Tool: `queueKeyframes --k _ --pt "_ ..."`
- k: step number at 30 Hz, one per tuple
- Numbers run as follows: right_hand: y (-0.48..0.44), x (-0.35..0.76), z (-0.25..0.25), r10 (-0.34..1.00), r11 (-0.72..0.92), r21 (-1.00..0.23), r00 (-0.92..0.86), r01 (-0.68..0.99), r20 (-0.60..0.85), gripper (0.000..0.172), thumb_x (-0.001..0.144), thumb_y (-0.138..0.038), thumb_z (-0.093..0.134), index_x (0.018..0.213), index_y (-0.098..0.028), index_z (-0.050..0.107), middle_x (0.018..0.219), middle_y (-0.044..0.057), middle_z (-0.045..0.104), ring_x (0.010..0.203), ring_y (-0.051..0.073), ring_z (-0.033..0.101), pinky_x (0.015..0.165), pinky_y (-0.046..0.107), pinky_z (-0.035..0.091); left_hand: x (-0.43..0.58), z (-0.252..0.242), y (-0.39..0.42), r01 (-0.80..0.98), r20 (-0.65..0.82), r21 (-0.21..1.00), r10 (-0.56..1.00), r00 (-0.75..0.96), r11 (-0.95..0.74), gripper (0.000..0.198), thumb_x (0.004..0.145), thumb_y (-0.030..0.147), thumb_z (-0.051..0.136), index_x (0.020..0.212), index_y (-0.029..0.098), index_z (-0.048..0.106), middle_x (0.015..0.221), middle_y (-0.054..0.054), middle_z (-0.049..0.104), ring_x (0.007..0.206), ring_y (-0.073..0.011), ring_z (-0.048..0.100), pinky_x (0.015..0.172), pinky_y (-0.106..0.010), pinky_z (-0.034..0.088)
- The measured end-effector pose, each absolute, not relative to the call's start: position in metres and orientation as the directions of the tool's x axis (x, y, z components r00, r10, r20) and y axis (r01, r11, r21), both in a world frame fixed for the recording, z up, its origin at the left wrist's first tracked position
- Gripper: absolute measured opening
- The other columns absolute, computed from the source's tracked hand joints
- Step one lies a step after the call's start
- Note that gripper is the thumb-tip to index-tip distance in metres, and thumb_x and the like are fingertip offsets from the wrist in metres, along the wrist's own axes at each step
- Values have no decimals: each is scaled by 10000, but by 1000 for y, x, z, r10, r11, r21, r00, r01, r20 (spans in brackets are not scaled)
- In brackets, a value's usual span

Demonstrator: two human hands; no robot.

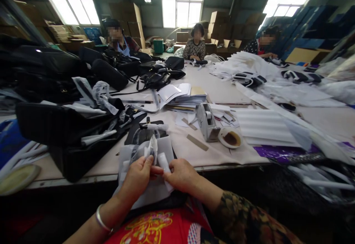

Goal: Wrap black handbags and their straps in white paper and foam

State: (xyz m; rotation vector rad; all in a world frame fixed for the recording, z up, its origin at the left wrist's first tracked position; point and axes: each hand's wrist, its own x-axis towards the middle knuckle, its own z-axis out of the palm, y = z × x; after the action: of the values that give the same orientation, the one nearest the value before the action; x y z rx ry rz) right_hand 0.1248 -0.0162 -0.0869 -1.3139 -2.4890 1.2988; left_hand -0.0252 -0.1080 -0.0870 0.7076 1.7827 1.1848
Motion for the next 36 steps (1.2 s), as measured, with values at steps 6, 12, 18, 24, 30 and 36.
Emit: queueKeyframes --k 6,12,18,24,30,36 --pt "-33 141 -94 635 -442 -876 -621 195 -459 446 639 -504 789 839 -120 683 677 19 671 563 132 547 537 248 404 -22 -89 -114 187 -261 906 847 -463 381 293 948 432 471 772 208 539 720 -95 763 636 -232 721 606 -328 543" --pt "-45 126 -71 671 -535 -844 -627 -40 -396 473 593 -481 861 867 -126 711 691 30 699 624 156 613 592 262 481 -17 -79 -109 289 -185 889 857 -480 354 294 926 387 483 699 208 538 633 -52 674 531 -186 620 509 -276 429" --pt "-56 98 -85 666 -537 -843 -612 3 -427 526 585 -564 834 826 -123 678 576 -16 612 451 85 471 424 209 383 -28 -90 -129 287 -145 906 864 -483 313 388 942 430 439 675 188 583 627 -32 608 591 -182 543 561 -285 382" --pt "-68 103 -98 693 -371 -916 -610 155 -384 478 699 -602 727 789 -137 661 574 -17 567 466 90 436 416 212 342 -18 -98 -147 418 -128 841 878 -461 342 391 917 535 511 786 178 602 651 -42 633 600 -201 575 565 -293 367" --pt "-58 115 -101 554 -268 -901 -711 342 -434 363 851 -523 517 777 -173 585 455 -42 496 416 122 474 433 230 372 -10 -100 -146 487 -124 800 891 -437 350 387 933 533 494 824 177 597 698 -86 664 647 -241 620 608 -323 375" --pt "-23 114 -67 587 293 -815 -767 500 -260 282 847 -324 531 1033 -158 662 820 44 703 606 140 580 624 279 468 -8 -108 -148 490 -49 812 875 -481 315 337 946 481 503 838 186 623 736 -106 695 682 -255 652 609 -324 381"
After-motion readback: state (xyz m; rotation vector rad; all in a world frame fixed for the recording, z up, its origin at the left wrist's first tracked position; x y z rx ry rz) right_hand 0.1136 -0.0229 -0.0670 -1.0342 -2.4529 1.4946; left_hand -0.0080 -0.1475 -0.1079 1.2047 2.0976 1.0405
